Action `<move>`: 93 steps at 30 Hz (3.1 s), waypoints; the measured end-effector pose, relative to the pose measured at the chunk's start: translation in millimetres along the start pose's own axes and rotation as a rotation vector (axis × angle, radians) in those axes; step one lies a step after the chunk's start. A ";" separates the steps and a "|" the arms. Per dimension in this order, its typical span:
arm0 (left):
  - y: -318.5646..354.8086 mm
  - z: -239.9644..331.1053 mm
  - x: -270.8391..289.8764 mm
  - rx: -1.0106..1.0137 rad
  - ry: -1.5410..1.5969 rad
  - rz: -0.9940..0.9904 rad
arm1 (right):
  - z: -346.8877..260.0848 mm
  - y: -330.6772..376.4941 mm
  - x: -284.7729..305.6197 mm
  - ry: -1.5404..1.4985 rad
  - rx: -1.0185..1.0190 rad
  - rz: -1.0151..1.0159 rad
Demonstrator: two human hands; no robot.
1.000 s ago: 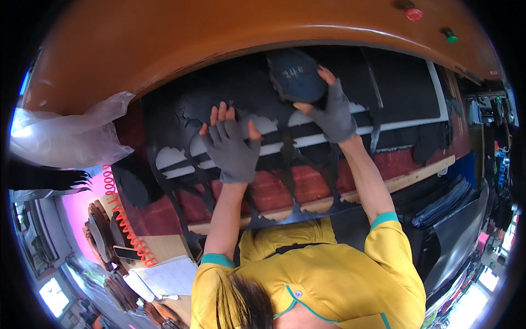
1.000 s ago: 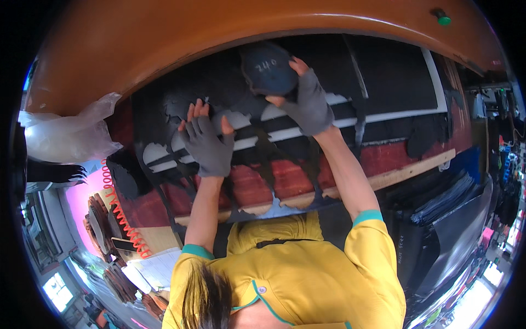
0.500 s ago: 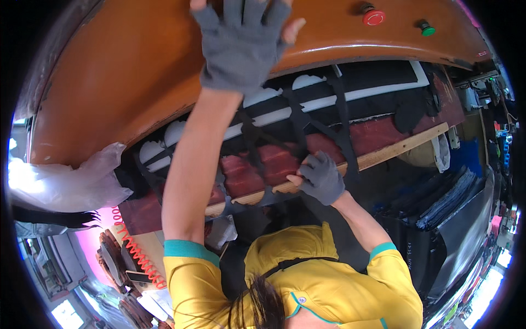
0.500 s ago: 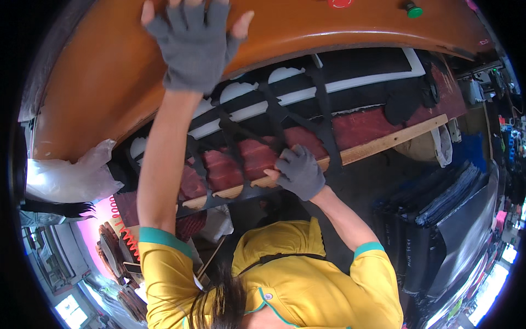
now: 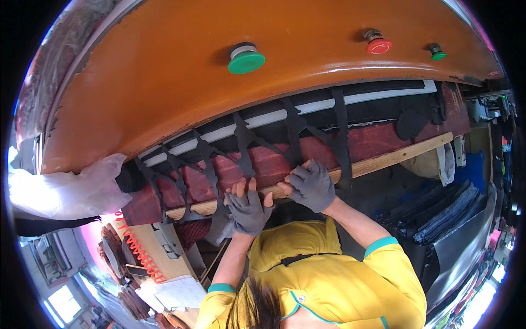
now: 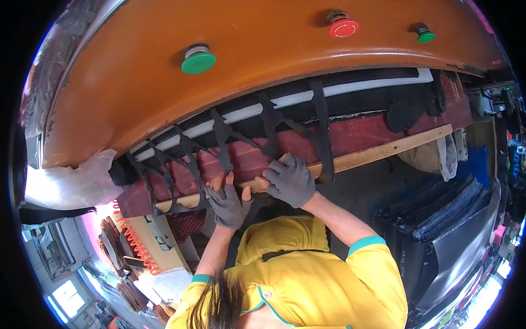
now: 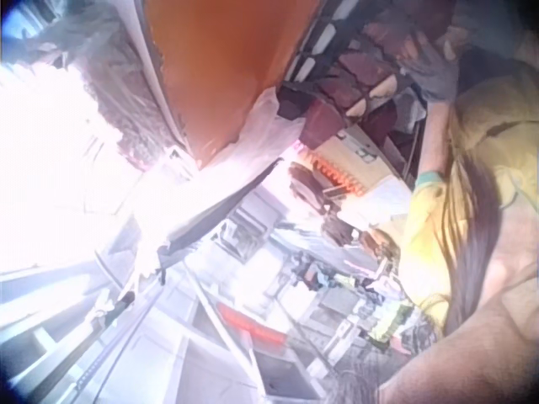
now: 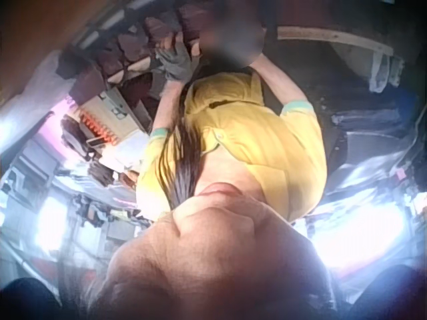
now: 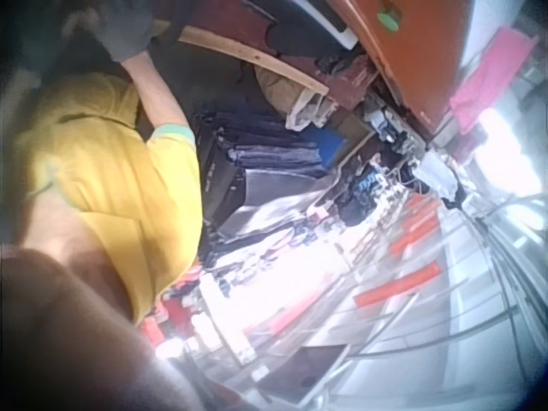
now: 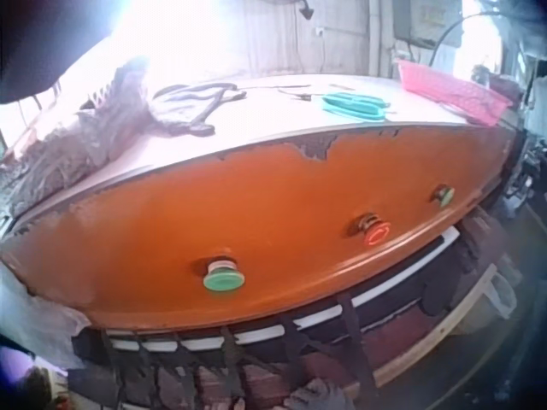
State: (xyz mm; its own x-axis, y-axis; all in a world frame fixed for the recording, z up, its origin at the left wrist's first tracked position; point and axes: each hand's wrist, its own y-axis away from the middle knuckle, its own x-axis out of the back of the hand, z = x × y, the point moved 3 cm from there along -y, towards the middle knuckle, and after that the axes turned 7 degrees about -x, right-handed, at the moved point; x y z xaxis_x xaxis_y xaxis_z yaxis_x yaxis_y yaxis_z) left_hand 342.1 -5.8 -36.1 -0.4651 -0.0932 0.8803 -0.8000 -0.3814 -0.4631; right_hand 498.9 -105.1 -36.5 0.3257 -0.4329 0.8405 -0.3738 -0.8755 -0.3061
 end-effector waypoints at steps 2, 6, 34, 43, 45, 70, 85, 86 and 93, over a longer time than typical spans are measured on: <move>15.2 -2.2 -12.6 0.013 -0.001 0.014 | -0.6 -0.3 -0.5 0.005 -0.014 0.005; 8.7 0.2 -18.0 0.057 0.033 0.088 | -2.9 -2.6 -0.8 0.009 -0.063 0.012; -21.2 -5.1 28.3 0.211 -0.036 0.038 | -29.5 -89.0 38.2 0.023 -0.067 -0.073; 17.4 13.6 40.1 0.190 -0.034 0.044 | 7.7 -35.9 67.8 -1.207 -0.431 -0.018; 18.4 14.9 40.8 0.207 -0.045 0.020 | 16.0 -31.2 90.4 -1.108 -0.383 0.038; -90.2 28.5 17.9 0.533 1.125 -0.048 | 1.6 -6.3 80.5 -1.607 -0.535 -0.030; -107.1 15.3 26.0 0.420 0.875 -0.367 | 46.9 3.5 119.1 -1.029 -0.456 0.168; -99.5 7.1 33.8 0.493 0.960 -0.366 | 47.4 4.1 121.2 -0.974 -0.444 0.158; -59.4 -58.7 96.6 0.437 -0.064 0.019 | 38.9 -15.0 117.4 -0.431 -0.161 0.026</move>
State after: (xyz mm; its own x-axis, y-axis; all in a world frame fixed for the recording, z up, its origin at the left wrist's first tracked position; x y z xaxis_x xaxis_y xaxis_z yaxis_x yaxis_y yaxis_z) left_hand 322.5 61.9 70.4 -0.4427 -0.1550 0.8832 -0.5500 -0.7309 -0.4040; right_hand 576.5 -151.2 49.4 0.6331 -0.5341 0.5603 -0.5056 -0.8334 -0.2232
